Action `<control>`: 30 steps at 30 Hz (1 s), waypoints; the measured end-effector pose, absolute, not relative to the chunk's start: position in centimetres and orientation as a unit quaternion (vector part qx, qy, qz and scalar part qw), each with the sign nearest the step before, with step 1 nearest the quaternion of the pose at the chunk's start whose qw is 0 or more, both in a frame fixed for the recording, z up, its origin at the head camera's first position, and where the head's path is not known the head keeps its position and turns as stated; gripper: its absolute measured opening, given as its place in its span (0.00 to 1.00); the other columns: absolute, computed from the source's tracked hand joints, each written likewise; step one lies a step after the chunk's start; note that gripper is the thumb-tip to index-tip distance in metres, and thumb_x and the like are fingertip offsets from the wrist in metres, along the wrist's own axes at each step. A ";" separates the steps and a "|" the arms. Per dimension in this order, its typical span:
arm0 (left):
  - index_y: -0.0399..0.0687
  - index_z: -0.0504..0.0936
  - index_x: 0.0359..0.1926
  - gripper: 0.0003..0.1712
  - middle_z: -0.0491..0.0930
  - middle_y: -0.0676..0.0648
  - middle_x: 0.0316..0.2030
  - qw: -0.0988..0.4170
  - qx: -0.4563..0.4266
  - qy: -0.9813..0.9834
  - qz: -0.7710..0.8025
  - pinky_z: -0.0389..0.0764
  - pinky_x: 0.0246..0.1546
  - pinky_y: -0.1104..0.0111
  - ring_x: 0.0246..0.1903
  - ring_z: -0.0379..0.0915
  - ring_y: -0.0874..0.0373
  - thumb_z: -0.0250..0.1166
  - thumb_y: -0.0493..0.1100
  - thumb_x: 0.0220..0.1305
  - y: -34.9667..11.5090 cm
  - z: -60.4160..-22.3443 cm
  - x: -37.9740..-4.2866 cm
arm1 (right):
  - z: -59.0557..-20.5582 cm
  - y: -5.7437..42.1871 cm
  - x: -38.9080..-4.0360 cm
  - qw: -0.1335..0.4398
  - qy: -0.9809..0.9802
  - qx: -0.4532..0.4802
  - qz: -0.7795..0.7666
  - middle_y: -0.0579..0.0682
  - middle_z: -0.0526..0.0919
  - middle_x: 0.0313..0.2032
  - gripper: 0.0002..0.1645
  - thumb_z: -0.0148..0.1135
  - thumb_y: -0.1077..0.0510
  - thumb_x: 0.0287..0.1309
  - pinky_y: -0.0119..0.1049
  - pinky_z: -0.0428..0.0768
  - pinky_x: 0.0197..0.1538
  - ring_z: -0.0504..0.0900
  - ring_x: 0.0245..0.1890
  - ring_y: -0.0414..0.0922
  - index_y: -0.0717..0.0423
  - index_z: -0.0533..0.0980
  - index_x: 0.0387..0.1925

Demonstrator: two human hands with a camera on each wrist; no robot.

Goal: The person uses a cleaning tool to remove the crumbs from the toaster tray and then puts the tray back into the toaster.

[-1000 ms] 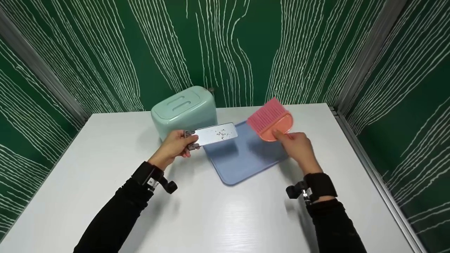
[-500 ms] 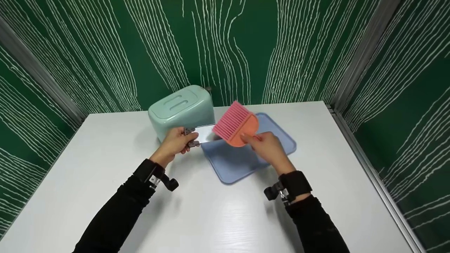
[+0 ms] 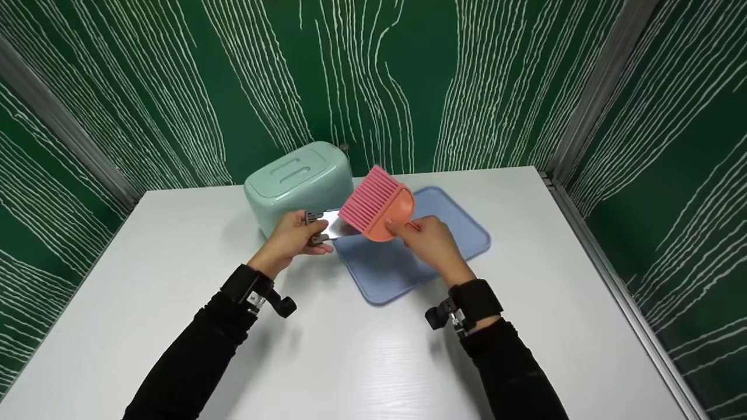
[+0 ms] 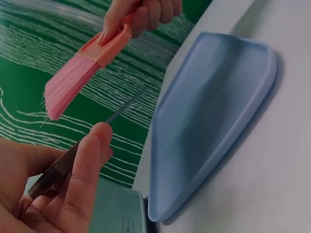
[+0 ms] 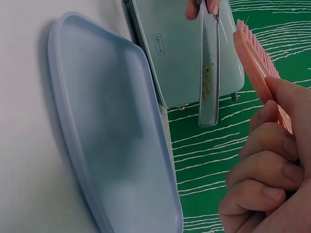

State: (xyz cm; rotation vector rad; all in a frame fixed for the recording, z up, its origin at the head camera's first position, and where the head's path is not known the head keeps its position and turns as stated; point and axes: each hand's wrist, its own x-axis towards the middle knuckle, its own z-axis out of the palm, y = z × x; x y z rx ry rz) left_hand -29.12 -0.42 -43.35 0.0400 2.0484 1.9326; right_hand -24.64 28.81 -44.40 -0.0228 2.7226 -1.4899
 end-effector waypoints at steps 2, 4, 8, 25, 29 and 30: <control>0.33 0.73 0.59 0.14 0.82 0.42 0.32 0.164 0.009 0.712 0.683 0.91 0.29 0.71 0.22 0.88 0.58 0.61 0.37 0.80 -0.4 -43.5 -29.1 | -44.5 28.8 -24.7 0.019 0.876 -0.005 -0.482 0.37 0.65 0.15 0.36 0.64 0.30 0.71 0.31 0.56 0.25 0.60 0.18 0.36 0.45 0.68 0.15; 0.34 0.72 0.59 0.14 0.81 0.42 0.32 0.166 0.005 0.706 0.689 0.91 0.29 0.72 0.22 0.88 0.58 0.61 0.37 0.80 -0.3 -43.6 -29.1 | -44.5 28.8 -24.8 0.020 0.875 -0.002 -0.484 0.37 0.65 0.15 0.36 0.64 0.30 0.71 0.31 0.56 0.25 0.61 0.18 0.37 0.45 0.68 0.15; 0.35 0.72 0.58 0.13 0.81 0.42 0.32 0.166 -0.004 0.697 0.698 0.90 0.28 0.72 0.22 0.87 0.57 0.61 0.36 0.80 -0.1 -43.8 -29.2 | -44.6 29.0 -24.9 0.021 0.873 0.004 -0.487 0.37 0.65 0.15 0.36 0.64 0.29 0.71 0.31 0.56 0.26 0.60 0.19 0.37 0.45 0.67 0.16; 0.37 0.72 0.49 0.09 0.80 0.41 0.32 0.126 0.001 0.721 0.681 0.89 0.23 0.71 0.18 0.85 0.58 0.64 0.36 0.78 0.8 -43.8 -29.1 | -44.6 27.6 -25.4 0.010 0.893 0.000 -0.449 0.39 0.69 0.16 0.37 0.63 0.28 0.69 0.31 0.57 0.25 0.61 0.19 0.39 0.45 0.67 0.15; 0.39 0.72 0.52 0.09 0.82 0.37 0.40 0.120 0.020 0.742 0.659 0.92 0.27 0.68 0.20 0.87 0.57 0.63 0.37 0.80 1.2 -43.6 -29.1 | -44.9 27.2 -25.4 0.007 0.902 0.004 -0.431 0.39 0.68 0.16 0.37 0.63 0.28 0.70 0.31 0.57 0.24 0.62 0.19 0.40 0.45 0.66 0.14; 0.39 0.72 0.53 0.09 0.82 0.37 0.42 0.120 0.021 0.747 0.654 0.92 0.29 0.67 0.21 0.87 0.57 0.62 0.38 0.80 1.3 -43.6 -29.1 | -45.0 27.0 -25.4 0.009 0.903 0.004 -0.430 0.39 0.68 0.15 0.37 0.63 0.28 0.70 0.31 0.58 0.24 0.62 0.18 0.39 0.45 0.66 0.14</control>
